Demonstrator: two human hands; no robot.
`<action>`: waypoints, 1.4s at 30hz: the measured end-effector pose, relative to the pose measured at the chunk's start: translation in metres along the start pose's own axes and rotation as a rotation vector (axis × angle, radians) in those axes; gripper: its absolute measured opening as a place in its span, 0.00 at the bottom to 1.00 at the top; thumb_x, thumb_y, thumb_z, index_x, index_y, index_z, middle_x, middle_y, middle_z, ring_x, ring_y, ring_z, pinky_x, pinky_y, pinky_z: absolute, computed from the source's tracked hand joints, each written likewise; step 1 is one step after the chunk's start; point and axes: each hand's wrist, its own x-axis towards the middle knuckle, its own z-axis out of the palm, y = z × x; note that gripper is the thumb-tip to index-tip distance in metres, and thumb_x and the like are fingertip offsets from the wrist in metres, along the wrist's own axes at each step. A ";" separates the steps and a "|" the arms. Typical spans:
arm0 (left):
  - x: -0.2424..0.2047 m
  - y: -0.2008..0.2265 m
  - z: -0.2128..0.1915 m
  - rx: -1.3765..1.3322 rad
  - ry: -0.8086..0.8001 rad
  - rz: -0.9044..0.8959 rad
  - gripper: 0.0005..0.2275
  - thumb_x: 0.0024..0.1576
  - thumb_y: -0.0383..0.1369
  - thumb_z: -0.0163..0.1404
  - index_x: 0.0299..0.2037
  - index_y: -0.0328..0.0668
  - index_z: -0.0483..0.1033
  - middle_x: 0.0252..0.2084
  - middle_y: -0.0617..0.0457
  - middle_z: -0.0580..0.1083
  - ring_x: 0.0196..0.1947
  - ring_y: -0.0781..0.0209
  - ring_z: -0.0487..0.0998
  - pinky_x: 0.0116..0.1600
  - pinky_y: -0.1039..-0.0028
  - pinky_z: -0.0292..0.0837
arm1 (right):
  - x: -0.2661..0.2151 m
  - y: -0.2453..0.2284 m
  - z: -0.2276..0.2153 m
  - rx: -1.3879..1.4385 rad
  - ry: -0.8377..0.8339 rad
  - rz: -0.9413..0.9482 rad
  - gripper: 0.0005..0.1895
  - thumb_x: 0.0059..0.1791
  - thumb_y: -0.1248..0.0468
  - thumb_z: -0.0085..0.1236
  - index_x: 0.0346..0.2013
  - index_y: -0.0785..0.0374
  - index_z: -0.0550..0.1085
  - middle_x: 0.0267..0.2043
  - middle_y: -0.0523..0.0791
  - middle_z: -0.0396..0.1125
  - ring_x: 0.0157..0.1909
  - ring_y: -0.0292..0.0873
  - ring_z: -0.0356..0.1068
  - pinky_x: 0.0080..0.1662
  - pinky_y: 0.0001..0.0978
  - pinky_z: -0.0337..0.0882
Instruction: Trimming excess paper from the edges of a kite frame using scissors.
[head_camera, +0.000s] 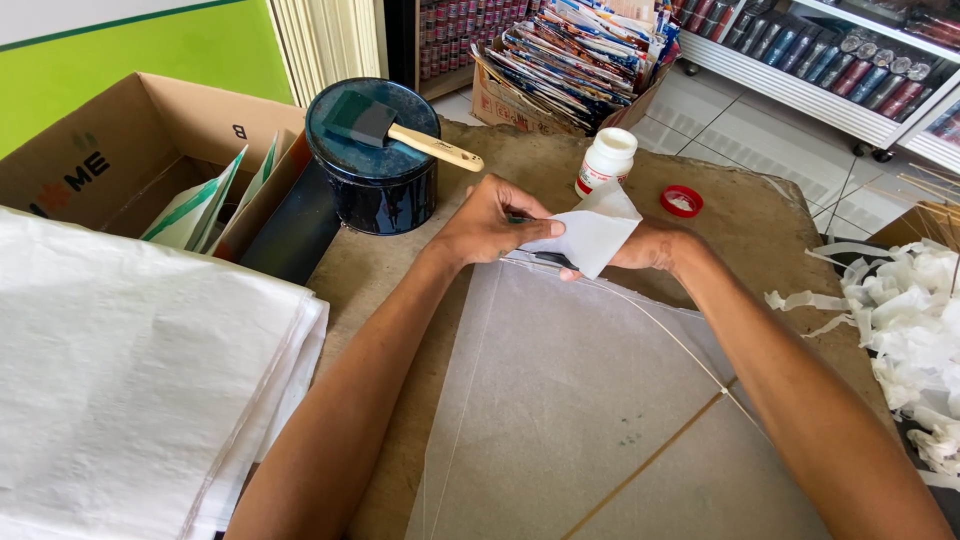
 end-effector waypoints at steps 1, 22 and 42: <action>-0.001 0.001 -0.001 0.000 0.001 0.000 0.07 0.49 0.42 0.64 0.35 0.60 0.86 0.28 0.59 0.82 0.32 0.66 0.82 0.52 0.75 0.71 | 0.001 -0.001 0.000 0.000 -0.001 -0.001 0.35 0.37 0.54 0.74 0.56 0.58 0.74 0.56 0.52 0.72 0.58 0.48 0.70 0.57 0.45 0.67; -0.001 0.003 -0.002 -0.069 0.014 0.006 0.07 0.50 0.41 0.64 0.37 0.57 0.86 0.26 0.63 0.81 0.29 0.75 0.77 0.56 0.86 0.60 | 0.019 -0.017 0.007 -0.042 0.067 0.002 0.28 0.33 0.51 0.78 0.40 0.61 0.77 0.38 0.50 0.72 0.41 0.45 0.70 0.44 0.38 0.70; -0.004 0.010 -0.002 -0.122 0.032 0.060 0.06 0.50 0.38 0.65 0.36 0.52 0.87 0.26 0.59 0.82 0.30 0.77 0.76 0.46 0.89 0.64 | 0.027 -0.020 0.006 -0.145 0.104 -0.033 0.28 0.32 0.49 0.79 0.34 0.63 0.78 0.33 0.51 0.73 0.37 0.48 0.73 0.42 0.42 0.74</action>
